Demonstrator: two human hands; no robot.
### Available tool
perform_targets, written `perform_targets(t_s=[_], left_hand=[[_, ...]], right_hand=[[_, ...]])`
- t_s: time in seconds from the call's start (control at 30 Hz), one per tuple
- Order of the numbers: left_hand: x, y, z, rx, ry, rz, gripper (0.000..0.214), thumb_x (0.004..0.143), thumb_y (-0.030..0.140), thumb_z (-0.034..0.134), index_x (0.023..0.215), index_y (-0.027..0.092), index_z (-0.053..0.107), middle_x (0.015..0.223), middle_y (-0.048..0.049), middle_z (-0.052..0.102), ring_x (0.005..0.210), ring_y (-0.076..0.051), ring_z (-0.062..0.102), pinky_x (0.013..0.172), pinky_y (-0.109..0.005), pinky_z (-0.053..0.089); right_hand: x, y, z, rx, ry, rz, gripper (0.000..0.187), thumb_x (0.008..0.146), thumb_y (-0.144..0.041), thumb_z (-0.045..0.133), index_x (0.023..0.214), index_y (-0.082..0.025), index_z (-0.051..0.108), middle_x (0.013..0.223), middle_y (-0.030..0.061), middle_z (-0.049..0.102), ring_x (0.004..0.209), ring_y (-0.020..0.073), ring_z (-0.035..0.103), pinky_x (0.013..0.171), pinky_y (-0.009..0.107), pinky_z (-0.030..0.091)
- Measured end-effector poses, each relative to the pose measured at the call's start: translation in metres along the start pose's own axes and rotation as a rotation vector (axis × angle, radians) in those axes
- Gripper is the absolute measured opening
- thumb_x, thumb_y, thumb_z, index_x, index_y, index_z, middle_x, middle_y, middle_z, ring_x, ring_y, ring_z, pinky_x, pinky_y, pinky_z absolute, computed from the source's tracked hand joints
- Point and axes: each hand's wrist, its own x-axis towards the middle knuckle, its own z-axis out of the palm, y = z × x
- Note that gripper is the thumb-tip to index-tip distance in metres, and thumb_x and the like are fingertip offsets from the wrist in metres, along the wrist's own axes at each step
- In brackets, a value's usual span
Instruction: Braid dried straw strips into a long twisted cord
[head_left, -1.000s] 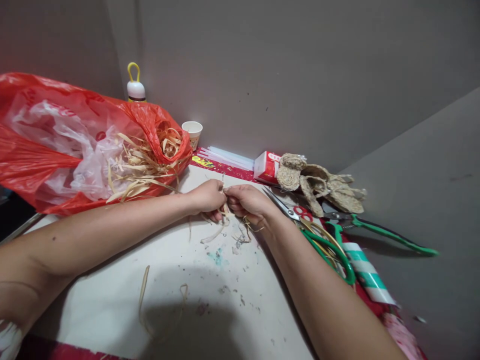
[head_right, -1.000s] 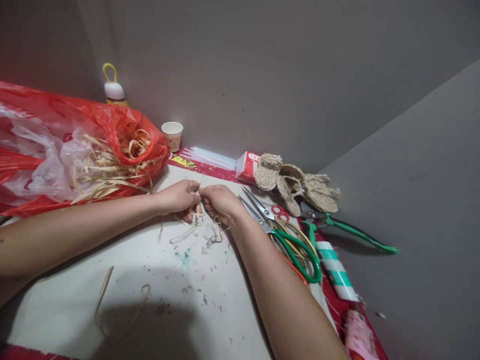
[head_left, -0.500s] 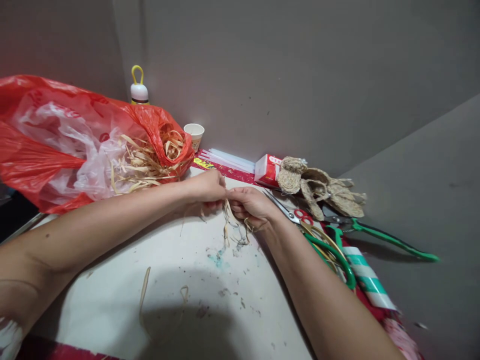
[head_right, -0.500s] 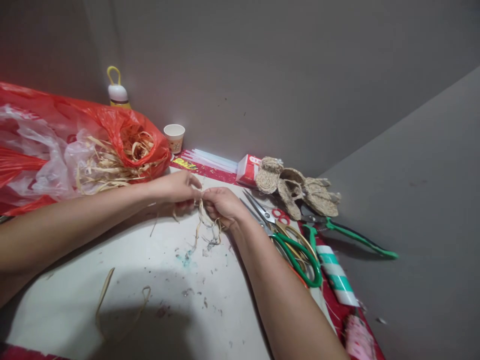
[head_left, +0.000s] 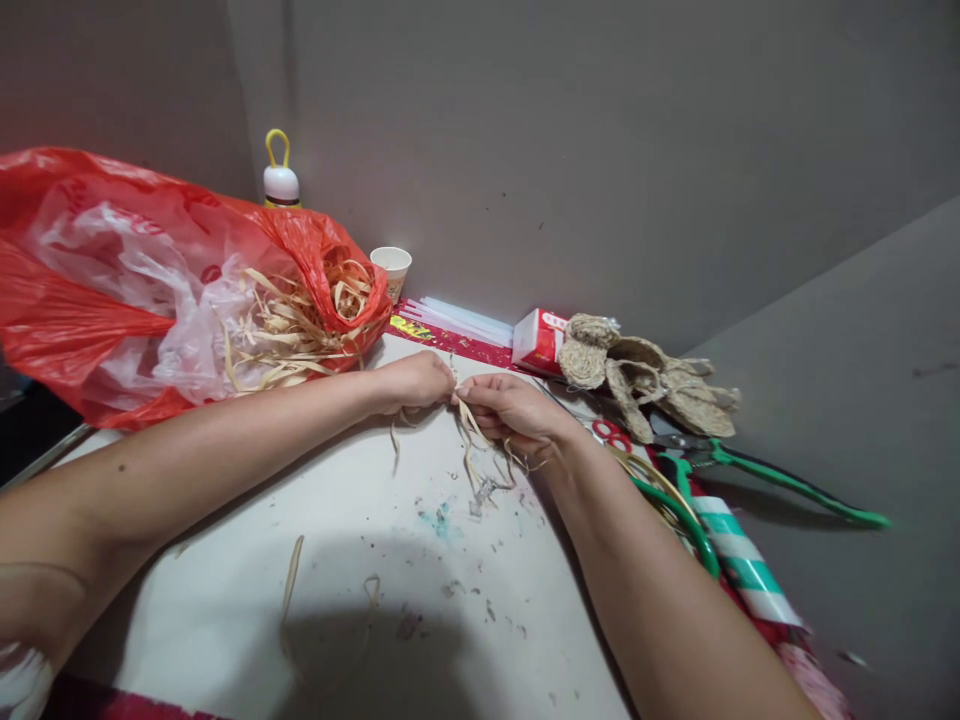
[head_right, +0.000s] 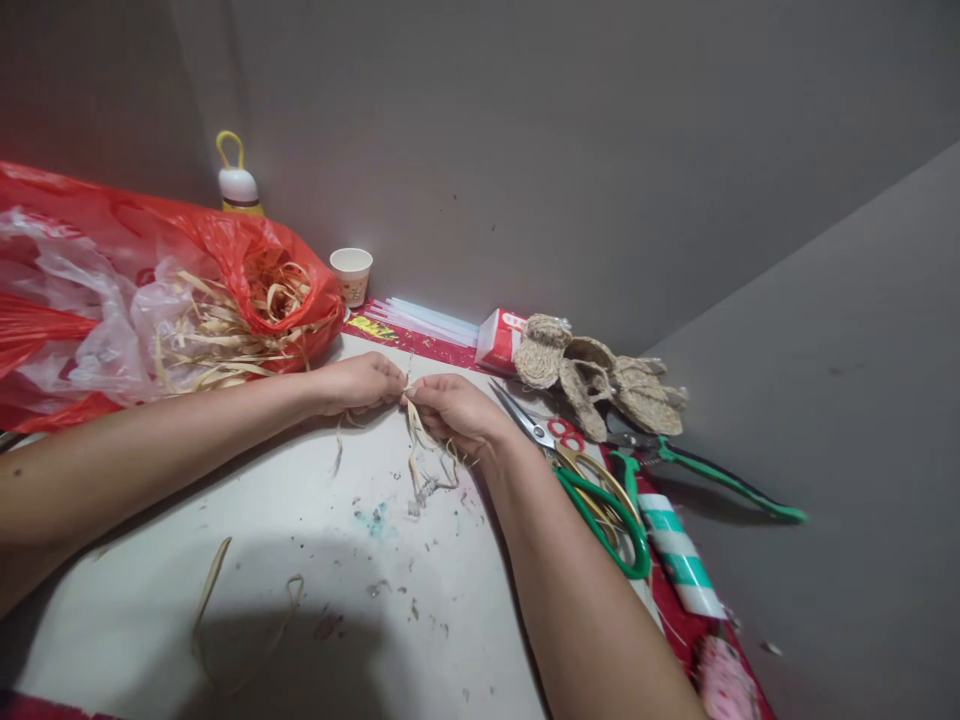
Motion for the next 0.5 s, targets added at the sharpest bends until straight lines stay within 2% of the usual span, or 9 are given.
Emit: perform_targets(t_s=[0.2, 0.5], left_hand=[[0.0027, -0.0011, -0.0073, 0.175, 0.017, 0.049, 0.016, 0.076, 0.017, 0.051, 0.060, 0.016, 0.049, 0.038, 0.0062, 0.030, 0.032, -0.005, 0.024, 0.038, -0.022, 0.013], [0.0001, 0.0028, -0.0051, 0.204, 0.048, -0.005, 0.021, 0.076, 0.022, 0.049, 0.056, 0.018, 0.046, 0.035, 0.0064, 0.027, 0.029, -0.006, 0.022, 0.036, -0.023, 0.013]], right_hand=[[-0.0015, -0.0003, -0.0005, -0.157, 0.064, 0.011, 0.020, 0.071, -0.029, 0.064, 0.062, -0.016, 0.050, 0.037, -0.0102, 0.031, 0.032, 0.0026, 0.020, 0.034, 0.018, 0.010], [-0.0055, -0.0021, 0.0064, -0.461, 0.165, -0.056, 0.016, 0.077, -0.024, 0.051, 0.064, -0.017, 0.048, 0.042, -0.0083, 0.034, 0.035, 0.0053, 0.027, 0.037, 0.020, 0.017]])
